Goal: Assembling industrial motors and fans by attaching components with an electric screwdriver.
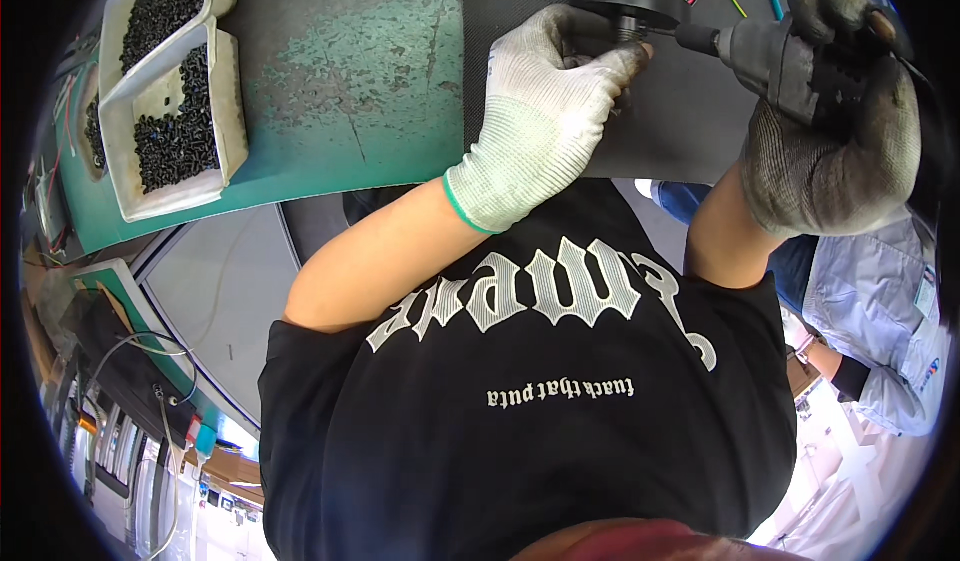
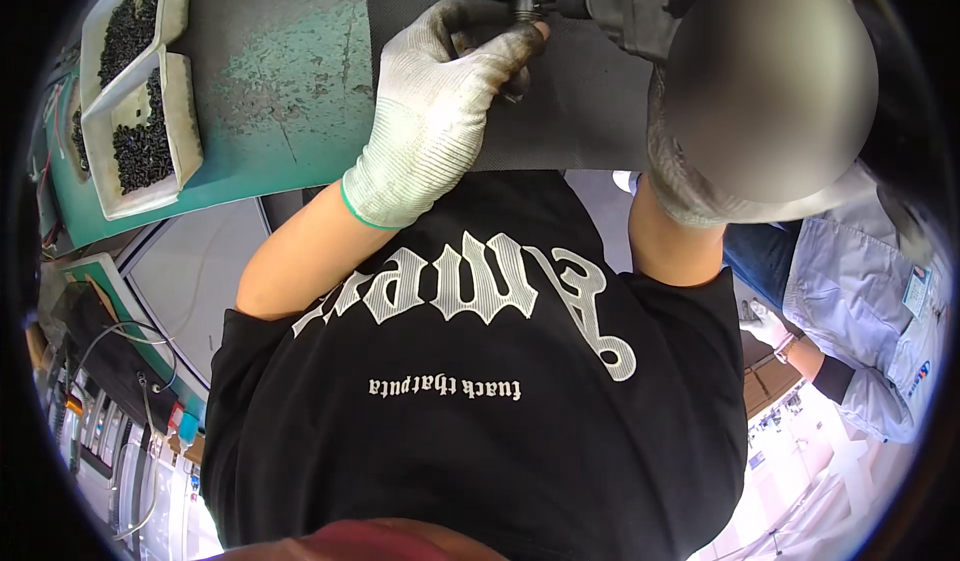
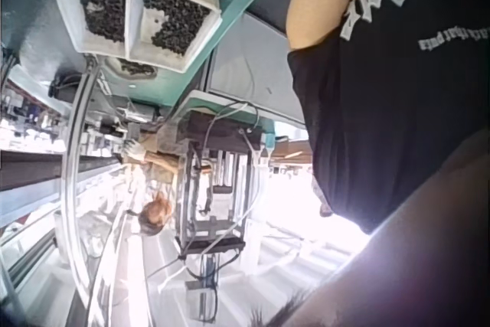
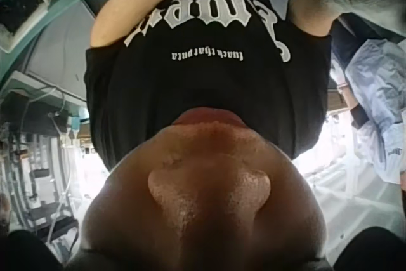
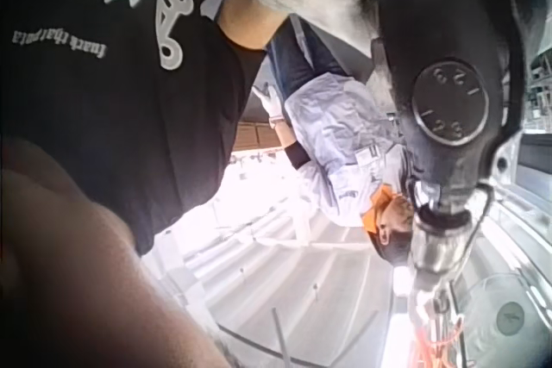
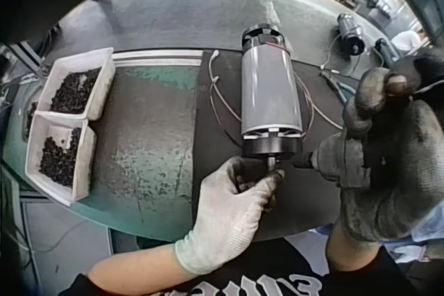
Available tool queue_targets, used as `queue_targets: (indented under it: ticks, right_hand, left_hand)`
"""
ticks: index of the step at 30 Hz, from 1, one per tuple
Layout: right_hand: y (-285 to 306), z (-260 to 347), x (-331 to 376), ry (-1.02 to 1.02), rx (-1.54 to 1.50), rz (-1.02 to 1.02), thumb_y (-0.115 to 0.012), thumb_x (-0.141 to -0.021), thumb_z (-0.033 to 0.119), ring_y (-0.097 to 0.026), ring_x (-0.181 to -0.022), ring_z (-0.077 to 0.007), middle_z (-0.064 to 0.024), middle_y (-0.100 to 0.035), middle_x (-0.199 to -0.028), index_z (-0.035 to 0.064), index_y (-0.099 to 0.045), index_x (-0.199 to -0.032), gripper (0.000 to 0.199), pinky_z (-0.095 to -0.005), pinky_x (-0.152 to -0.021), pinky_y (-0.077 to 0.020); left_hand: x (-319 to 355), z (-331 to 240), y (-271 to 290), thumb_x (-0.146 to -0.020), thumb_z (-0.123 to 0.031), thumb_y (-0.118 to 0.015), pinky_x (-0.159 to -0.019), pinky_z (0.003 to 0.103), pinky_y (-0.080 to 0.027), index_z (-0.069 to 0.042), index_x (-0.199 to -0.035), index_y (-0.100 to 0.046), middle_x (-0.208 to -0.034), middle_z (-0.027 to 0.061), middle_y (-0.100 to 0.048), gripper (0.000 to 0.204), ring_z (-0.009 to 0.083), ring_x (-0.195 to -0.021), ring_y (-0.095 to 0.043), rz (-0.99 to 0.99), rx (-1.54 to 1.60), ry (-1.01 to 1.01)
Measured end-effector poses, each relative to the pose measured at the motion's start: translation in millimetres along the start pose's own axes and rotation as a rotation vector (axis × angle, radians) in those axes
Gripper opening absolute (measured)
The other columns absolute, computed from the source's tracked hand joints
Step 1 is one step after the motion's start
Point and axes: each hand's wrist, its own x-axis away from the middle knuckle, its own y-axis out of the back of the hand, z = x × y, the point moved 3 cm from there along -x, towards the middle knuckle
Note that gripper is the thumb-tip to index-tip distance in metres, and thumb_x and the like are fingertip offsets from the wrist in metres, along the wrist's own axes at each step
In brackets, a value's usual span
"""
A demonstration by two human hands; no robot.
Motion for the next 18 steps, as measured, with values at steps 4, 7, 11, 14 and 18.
queue_targets:
  ticks: [4,7,11,14,18]
  right_hand:
    - [-1.8,8.6,-3.2,0.059,0.209,-0.074,-0.049,-0.087,0.018,-0.057,-0.095,-0.037,-0.0294,-0.059,-0.107,-0.0132,-0.057,-0.109,0.039,-0.0468,-0.084,-0.0501]
    - [-2.2,13.8,-6.2,0.123,0.37,-0.12,-0.047,-0.088,0.017,-0.058,-0.096,-0.038,-0.029,-0.059,-0.108,-0.013,-0.057,-0.109,0.038,-0.0487,-0.084,-0.0509]
    - [-4.0,18.7,-6.7,0.249,0.576,-0.167,-0.046,-0.09,0.016,-0.06,-0.096,-0.0394,-0.0284,-0.06,-0.109,-0.0127,-0.058,-0.109,0.036,-0.0512,-0.085,-0.0521]
    - [-5.2,19.8,-10.7,0.36,0.689,-0.181,-0.044,-0.091,0.015,-0.061,-0.097,-0.0404,-0.0279,-0.06,-0.11,-0.0124,-0.058,-0.109,0.035,-0.0531,-0.085,-0.0529]
    - [-5.5,30.5,-3.3,0.486,0.713,-0.207,-0.042,-0.093,0.014,-0.063,-0.097,-0.0418,-0.0274,-0.061,-0.112,-0.0122,-0.059,-0.108,0.034,-0.0557,-0.086,-0.054]
  left_hand:
    - [-0.9,1.7,-0.3,-0.083,-0.015,-0.074,-0.06,0.02,-0.046,0.005,-0.097,-0.059,-0.068,0.003,-0.06,0.029,0.0067,-0.06,-0.055,-0.022,-0.028,-0.03]
    - [-2.5,-3.1,1.2,-0.081,-0.015,-0.072,-0.05,0.022,-0.045,0.004,-0.086,-0.061,-0.061,0.0035,-0.06,0.023,0.0061,-0.053,-0.056,-0.04,-0.007,-0.065]
    - [-4.5,-0.2,2.5,-0.084,-0.014,-0.072,-0.06,0.021,-0.046,0.006,-0.096,-0.059,-0.069,0.0037,-0.061,0.027,0.0068,-0.06,-0.055,0.01,-0.029,-0.046]
    - [-3.9,1.6,5.7,-0.089,-0.011,-0.065,-0.059,0.022,-0.045,0.007,-0.097,-0.058,-0.078,0.0058,-0.061,0.021,0.0079,-0.062,-0.053,0.029,0.167,0.017]
    - [6.0,11.0,2.6,-0.095,-0.014,-0.057,-0.052,0.024,-0.043,0.0,-0.092,-0.057,-0.076,0.0035,-0.053,0.014,0.0086,-0.059,-0.049,0.163,0.747,0.181]
